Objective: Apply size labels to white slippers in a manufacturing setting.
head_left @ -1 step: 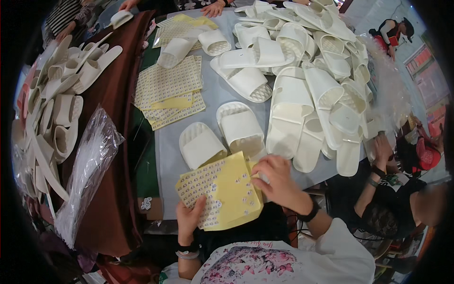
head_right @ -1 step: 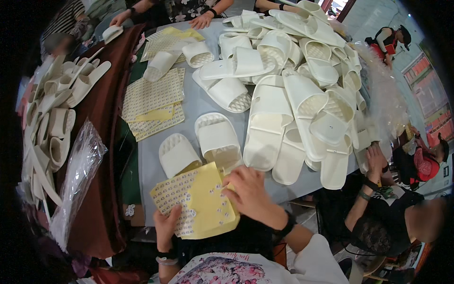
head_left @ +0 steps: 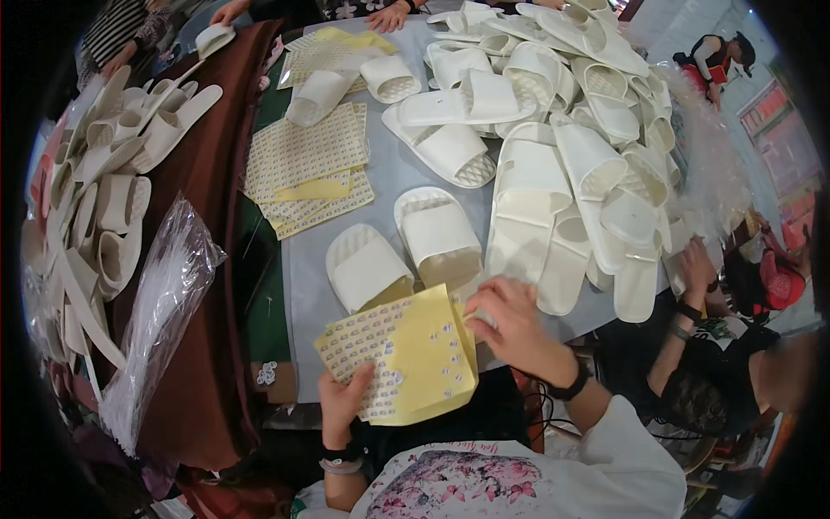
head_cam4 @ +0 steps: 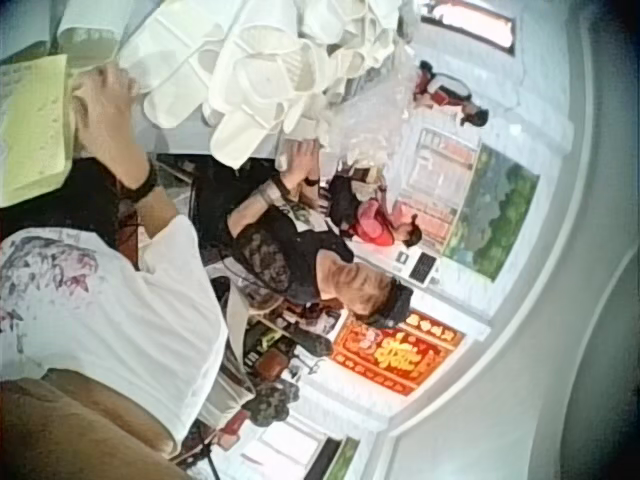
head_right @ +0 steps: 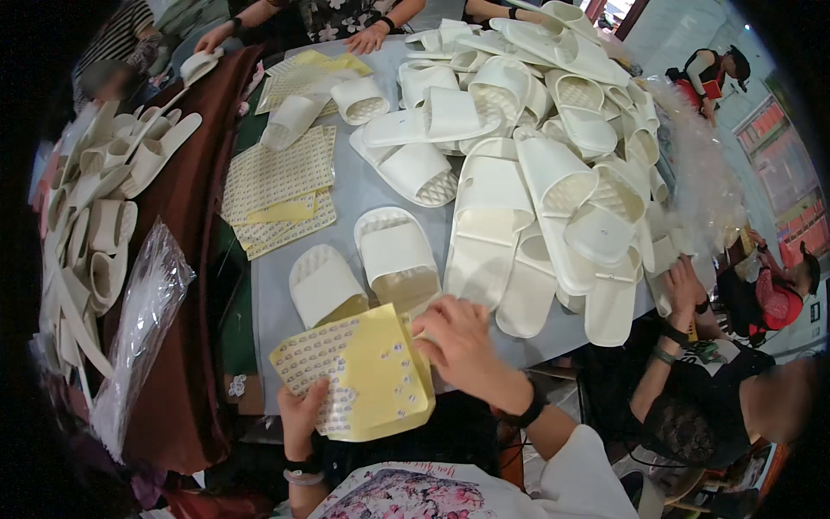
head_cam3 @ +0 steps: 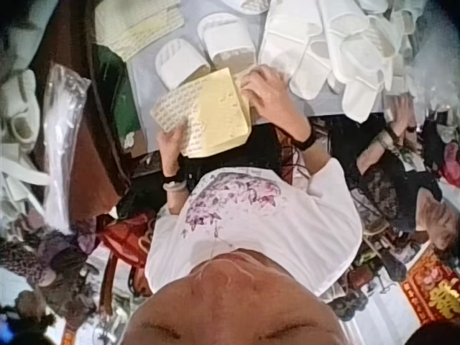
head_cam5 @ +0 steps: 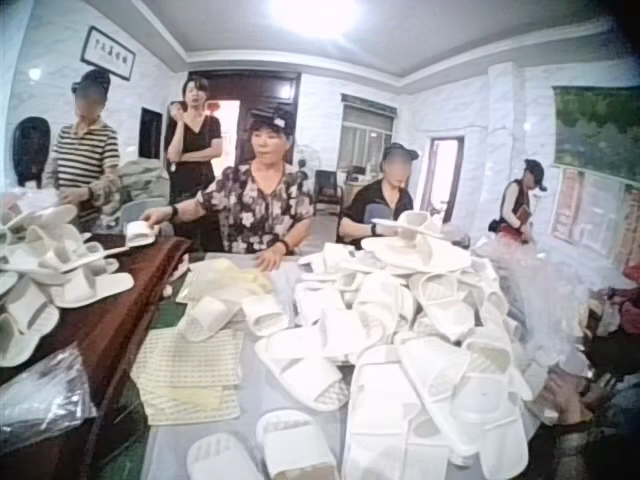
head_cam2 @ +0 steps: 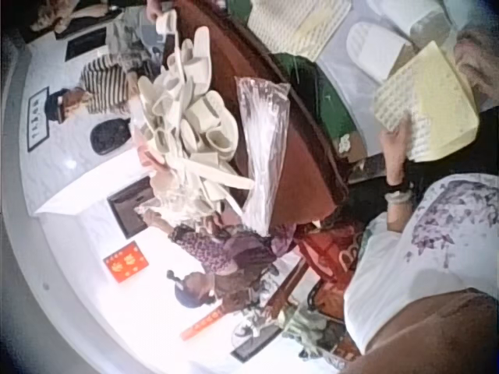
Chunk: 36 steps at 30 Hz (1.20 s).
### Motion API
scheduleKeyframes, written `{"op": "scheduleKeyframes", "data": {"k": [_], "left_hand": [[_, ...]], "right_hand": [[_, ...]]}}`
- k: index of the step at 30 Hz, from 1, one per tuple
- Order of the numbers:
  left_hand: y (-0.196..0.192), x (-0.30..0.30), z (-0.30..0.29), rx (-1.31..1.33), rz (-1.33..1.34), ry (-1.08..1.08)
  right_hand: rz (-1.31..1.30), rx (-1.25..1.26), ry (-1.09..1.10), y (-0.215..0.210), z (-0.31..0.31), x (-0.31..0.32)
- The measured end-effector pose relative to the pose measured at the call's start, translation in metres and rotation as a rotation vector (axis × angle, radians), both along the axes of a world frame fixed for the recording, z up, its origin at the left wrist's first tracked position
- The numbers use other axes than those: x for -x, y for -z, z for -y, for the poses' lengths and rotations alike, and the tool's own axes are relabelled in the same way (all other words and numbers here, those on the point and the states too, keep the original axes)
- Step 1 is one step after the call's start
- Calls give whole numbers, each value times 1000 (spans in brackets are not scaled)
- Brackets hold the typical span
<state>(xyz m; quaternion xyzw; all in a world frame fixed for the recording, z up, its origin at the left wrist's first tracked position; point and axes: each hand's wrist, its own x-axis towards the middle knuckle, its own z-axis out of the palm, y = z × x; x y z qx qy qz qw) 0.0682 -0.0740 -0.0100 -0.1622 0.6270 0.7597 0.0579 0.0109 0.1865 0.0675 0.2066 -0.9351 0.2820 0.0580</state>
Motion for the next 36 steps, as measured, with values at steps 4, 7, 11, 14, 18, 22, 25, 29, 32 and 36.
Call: {"op": "scheduleKeyframes", "data": {"k": [4,7,11,14,18,22,25,29,32,36], "left_hand": [[-12,-2,2,-300,-90,-148],[-3,-2,7,-385,-89,-221],[12,-3,13,-438,-126,-243],[22,-2,23,-525,-153,-200],[26,0,29,-562,-149,-142],[27,-3,27,-520,-109,-182],[28,-4,22,-436,-67,-229],[37,-3,30,-443,-60,-187],[28,0,24,-500,-108,-170],[21,4,19,-400,-94,-178]], "right_hand": [[-50,-176,-101,-11,-22,25],[-88,-247,-230,-10,-19,34],[-94,-321,-341,6,-16,44],[-56,-335,-371,11,-14,50],[7,-321,-449,16,-11,61],[101,-336,-475,18,-10,71],[202,-356,-499,20,-14,74],[163,-302,-447,16,-14,75],[202,-304,-407,21,-11,80],[219,-380,-412,22,-13,84]]}}
